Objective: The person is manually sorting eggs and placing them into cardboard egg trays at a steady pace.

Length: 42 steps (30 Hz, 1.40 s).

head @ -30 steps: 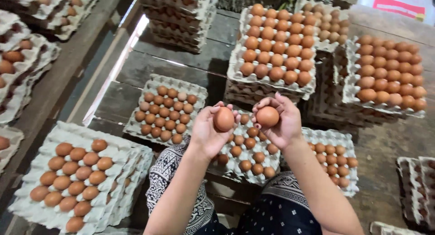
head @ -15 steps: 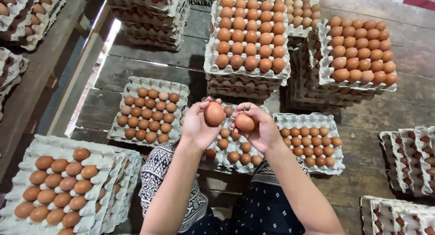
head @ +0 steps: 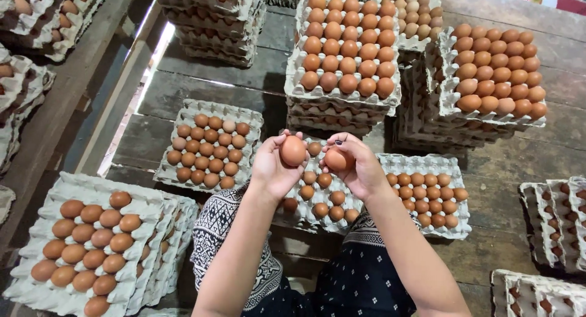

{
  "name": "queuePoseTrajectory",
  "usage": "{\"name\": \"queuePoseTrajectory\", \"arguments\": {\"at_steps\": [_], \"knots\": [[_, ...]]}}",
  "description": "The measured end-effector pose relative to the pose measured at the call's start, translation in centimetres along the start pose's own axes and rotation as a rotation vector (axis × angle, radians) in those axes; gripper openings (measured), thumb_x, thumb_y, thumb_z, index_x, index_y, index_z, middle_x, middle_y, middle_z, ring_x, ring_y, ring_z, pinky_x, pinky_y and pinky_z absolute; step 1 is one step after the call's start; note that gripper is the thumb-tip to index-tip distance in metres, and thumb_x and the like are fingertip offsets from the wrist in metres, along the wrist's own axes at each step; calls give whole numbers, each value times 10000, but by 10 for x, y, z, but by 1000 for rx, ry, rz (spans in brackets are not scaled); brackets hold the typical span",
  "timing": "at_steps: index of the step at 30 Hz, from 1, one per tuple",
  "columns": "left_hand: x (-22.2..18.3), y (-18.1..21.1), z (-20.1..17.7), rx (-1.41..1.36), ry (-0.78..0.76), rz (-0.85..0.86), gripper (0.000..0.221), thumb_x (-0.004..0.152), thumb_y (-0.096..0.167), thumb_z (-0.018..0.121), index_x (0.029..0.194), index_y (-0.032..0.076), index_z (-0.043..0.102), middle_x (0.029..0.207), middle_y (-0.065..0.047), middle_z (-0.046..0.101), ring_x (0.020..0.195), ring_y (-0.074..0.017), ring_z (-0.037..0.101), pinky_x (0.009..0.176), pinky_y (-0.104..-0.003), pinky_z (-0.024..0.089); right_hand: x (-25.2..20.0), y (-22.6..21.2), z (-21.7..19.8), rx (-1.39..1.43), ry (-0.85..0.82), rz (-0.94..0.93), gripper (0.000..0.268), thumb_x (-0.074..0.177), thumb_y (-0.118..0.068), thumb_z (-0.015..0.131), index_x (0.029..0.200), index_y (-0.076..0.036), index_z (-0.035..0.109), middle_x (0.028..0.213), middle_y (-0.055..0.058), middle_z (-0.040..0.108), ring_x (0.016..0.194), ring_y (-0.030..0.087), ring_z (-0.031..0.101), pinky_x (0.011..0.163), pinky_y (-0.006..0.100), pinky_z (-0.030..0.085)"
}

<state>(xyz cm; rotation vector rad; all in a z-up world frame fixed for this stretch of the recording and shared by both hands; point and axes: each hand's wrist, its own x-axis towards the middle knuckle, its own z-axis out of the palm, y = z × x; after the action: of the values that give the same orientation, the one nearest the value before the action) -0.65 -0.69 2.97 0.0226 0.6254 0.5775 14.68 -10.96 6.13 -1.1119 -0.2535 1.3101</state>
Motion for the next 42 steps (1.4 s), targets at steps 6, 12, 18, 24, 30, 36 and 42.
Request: {"name": "queuePoseTrajectory", "arguments": {"at_steps": [6,12,18,24,30,36,42], "knots": [[-16,3,9,9,10,77,137,992,229,455,1036,161,566,1087,-97,623,957,-242,616,858,-354,567,6,6,7,-36,-14,-5,197,855,-155,542,1001,-32,588,872,172,638,705,291,650,623,420,590],[-24,11,9,-56,46,96,186,971,273,554,1072,116,557,1114,-141,569,1005,-298,633,950,-414,591,13,11,13,-48,-29,-4,192,863,-160,539,1000,-36,591,873,161,640,709,291,651,616,416,594],[-34,11,12,65,-34,132,311,919,143,636,1194,76,508,1156,-110,486,1101,-328,625,1022,-427,545,15,13,16,-53,-42,8,185,873,-154,527,1002,-37,589,894,173,646,698,291,636,610,388,567],[-36,7,13,184,-124,197,467,873,-36,651,1287,42,450,1133,-83,484,1066,-283,642,994,-382,556,17,12,10,-80,-59,-2,185,871,-175,514,1002,-67,588,873,147,650,658,293,630,533,322,516],[-43,1,23,233,-124,170,427,873,-23,664,1205,138,448,1051,-54,425,927,-181,628,894,-299,610,22,15,1,-61,-52,-4,189,863,-162,523,1002,-54,592,884,152,654,660,308,643,546,334,527],[-21,0,7,98,-58,33,221,947,352,639,998,194,492,1002,-29,530,738,-109,506,562,-104,486,11,6,2,-46,4,-4,190,857,-149,536,997,-35,595,905,151,641,711,306,659,616,389,568],[-33,1,23,37,-73,-4,244,1006,437,488,1003,196,526,995,-64,533,695,-122,482,489,-104,393,5,-2,-16,-34,20,-49,211,866,-151,523,1024,-30,592,929,149,625,760,282,646,669,403,570]]}}
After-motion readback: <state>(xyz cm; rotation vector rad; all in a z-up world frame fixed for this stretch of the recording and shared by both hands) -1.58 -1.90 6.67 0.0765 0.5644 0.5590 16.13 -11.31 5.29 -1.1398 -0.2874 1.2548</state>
